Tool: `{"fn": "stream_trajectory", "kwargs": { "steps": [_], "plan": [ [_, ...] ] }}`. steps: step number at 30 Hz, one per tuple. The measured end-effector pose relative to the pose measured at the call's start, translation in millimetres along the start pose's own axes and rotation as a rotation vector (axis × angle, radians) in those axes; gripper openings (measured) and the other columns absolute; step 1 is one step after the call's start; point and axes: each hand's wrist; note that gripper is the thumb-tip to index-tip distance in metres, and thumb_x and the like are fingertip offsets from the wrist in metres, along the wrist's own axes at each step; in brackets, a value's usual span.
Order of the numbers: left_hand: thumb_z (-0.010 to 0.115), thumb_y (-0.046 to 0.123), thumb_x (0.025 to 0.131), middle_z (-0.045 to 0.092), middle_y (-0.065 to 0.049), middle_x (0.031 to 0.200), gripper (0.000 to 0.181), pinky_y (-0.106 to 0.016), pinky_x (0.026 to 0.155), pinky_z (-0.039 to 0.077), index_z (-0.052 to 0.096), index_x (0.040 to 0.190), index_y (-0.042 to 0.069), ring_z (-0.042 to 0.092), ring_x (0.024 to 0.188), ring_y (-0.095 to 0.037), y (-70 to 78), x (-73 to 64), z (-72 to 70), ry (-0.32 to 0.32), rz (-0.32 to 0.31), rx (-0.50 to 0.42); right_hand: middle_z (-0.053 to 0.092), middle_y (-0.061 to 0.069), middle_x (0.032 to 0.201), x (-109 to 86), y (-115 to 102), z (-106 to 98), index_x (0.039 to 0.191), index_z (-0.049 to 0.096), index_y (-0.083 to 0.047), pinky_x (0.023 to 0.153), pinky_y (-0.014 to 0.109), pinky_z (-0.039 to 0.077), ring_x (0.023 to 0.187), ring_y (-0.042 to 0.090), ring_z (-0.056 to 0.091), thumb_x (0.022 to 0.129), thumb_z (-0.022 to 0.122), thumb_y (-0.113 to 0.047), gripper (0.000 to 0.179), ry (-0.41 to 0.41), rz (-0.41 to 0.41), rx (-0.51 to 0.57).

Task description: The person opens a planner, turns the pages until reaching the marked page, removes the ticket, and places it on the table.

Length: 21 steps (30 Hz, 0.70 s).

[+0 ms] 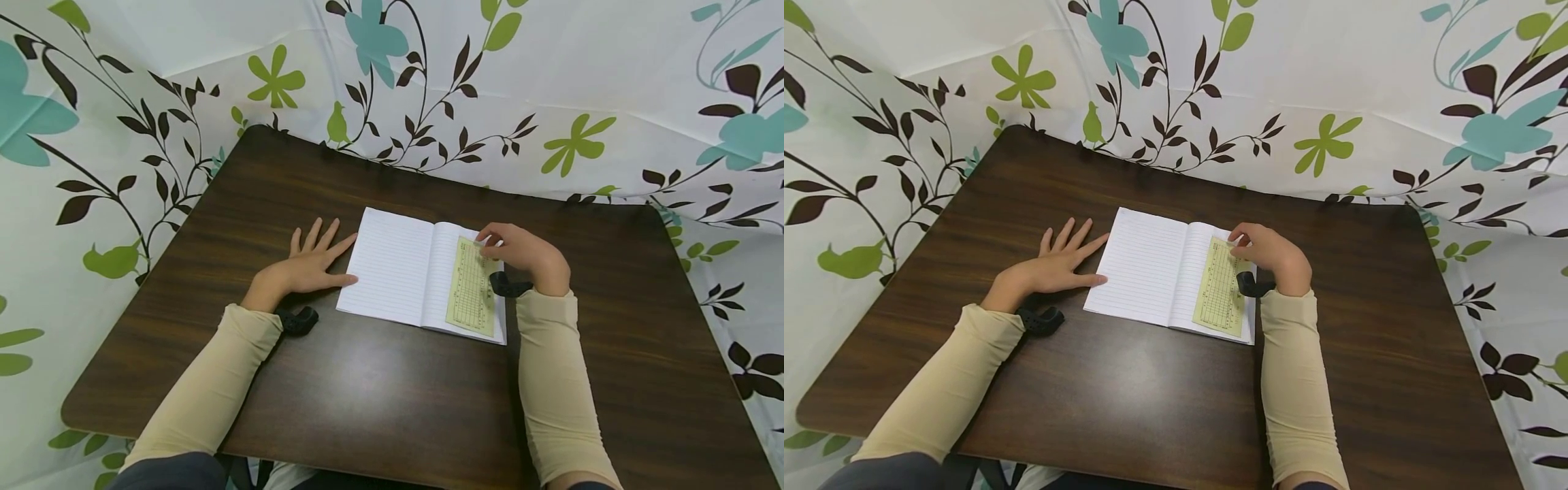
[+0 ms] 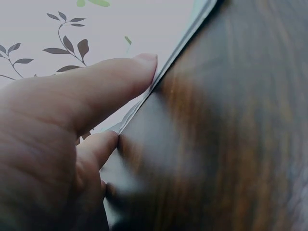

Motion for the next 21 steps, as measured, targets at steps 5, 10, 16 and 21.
{"fn": "stream_trajectory", "kwargs": {
  "steps": [5, 10, 16, 21],
  "plan": [
    [0.056, 0.06, 0.101, -0.019, -0.013, 0.175, 0.092, -0.069, 0.121, -0.022, 0.005, 0.17, 0.027, -0.028, 0.159, -0.04, 0.0, -0.3, 0.0, 0.001, -0.005, 0.015, 0.059, 0.029, 0.133, -0.8, 7, -2, 0.136, 0.055, 0.002, 0.105, 0.061, 0.047, 0.119, 0.04, 0.056, 0.1, 0.067, -0.012, 0.04, 0.003, 0.102, -0.03],
    [0.056, 0.06, 0.101, -0.019, -0.014, 0.175, 0.092, -0.069, 0.12, -0.022, 0.006, 0.17, 0.026, -0.028, 0.159, -0.041, -0.8, 0.2, 0.6, 0.004, -0.002, 0.003, 0.057, 0.03, 0.133, 2.7, 11, 2, 0.134, 0.055, 0.003, 0.105, 0.061, 0.047, 0.119, 0.041, 0.055, 0.096, 0.073, -0.012, 0.045, 0.004, 0.183, -0.046],
    [0.056, 0.062, 0.1, -0.02, -0.01, 0.175, 0.092, -0.067, 0.121, -0.023, 0.005, 0.17, 0.029, -0.031, 0.158, -0.037, -4.1, 2.9, 3.8, 0.005, -0.008, -0.001, 0.06, 0.029, 0.132, 7.7, 14, 6, 0.127, 0.06, 0.006, 0.103, 0.06, 0.049, 0.117, 0.042, 0.058, 0.097, 0.072, -0.013, 0.038, 0.02, 0.227, -0.06],
    [0.056, 0.063, 0.1, -0.02, -0.009, 0.175, 0.092, -0.067, 0.122, -0.022, 0.006, 0.17, 0.029, -0.03, 0.159, -0.036, -6.9, 5.2, 6.2, 0.011, -0.006, -0.005, 0.061, 0.029, 0.13, 10.3, 18, 7, 0.124, 0.062, 0.005, 0.101, 0.058, 0.05, 0.113, 0.04, 0.058, 0.098, 0.072, -0.015, 0.035, 0.018, 0.246, -0.063]
  ]
}}
Point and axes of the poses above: each hand's wrist, its own x-axis towards the middle knuckle, its own z-axis out of the palm, y = z × x
